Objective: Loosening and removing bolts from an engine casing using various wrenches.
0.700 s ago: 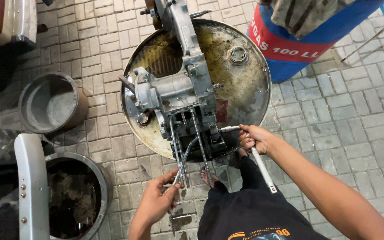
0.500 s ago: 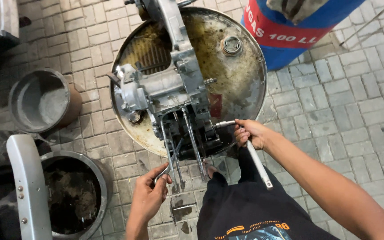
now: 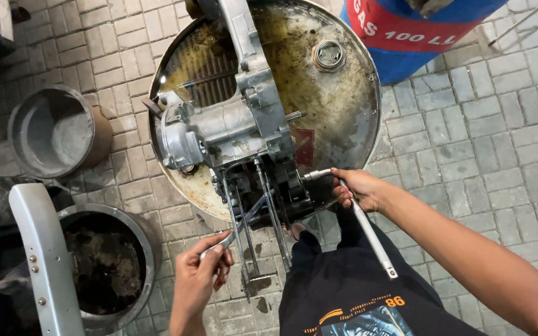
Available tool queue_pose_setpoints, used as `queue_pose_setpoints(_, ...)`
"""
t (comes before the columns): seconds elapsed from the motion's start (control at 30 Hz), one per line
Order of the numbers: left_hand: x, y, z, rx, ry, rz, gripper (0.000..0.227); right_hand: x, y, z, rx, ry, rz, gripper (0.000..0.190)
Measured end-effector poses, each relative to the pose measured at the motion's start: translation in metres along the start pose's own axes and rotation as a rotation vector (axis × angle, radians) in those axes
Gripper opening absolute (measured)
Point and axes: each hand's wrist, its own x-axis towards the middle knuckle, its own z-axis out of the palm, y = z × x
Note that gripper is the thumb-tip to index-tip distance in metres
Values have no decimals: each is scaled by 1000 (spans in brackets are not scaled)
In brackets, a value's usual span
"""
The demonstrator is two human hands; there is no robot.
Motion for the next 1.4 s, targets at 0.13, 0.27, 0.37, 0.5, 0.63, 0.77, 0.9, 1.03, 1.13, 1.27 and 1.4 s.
queue_pose_setpoints(0.13,-1,5,-7,-133,-76,33,32,-3,6,5,20,3,-15,38)
queue_pose_setpoints(0.27,-1,8,-1,-105,-50,-36,32,-2,13,4,118,-49,-10,41)
queue_pose_setpoints(0.37,-7,16,6,-51,-9,-43,33,1,20,3,171,-77,-11,41)
queue_pose_setpoints(0.5,-18,22,11,-75,60,-74,31,-10,18,11,102,-3,-56,39)
queue_pose_setpoints(0.63,-33,12,11,-154,138,-88,34,-17,13,17,12,83,-126,38)
queue_pose_setpoints(0.77,-37,-17,9,-270,157,12,33,-12,14,5,-45,21,-39,40)
queue_pose_setpoints(0.9,-45,-31,10,-414,260,-44,35,-11,12,-3,-57,-57,-20,40)
queue_pose_setpoints(1.03,-53,-43,7,-411,291,-8,35,-8,17,-3,120,-155,-65,40)
queue_pose_setpoints(1.13,-58,-49,6,-438,287,68,34,-19,20,9,91,-103,-147,39)
queue_pose_setpoints(1.27,-60,-48,10,-442,321,24,36,-36,14,20,-95,27,-190,41)
queue_pose_setpoints(1.4,-56,-52,11,-473,353,-16,36,-65,2,35,-329,114,-164,43)
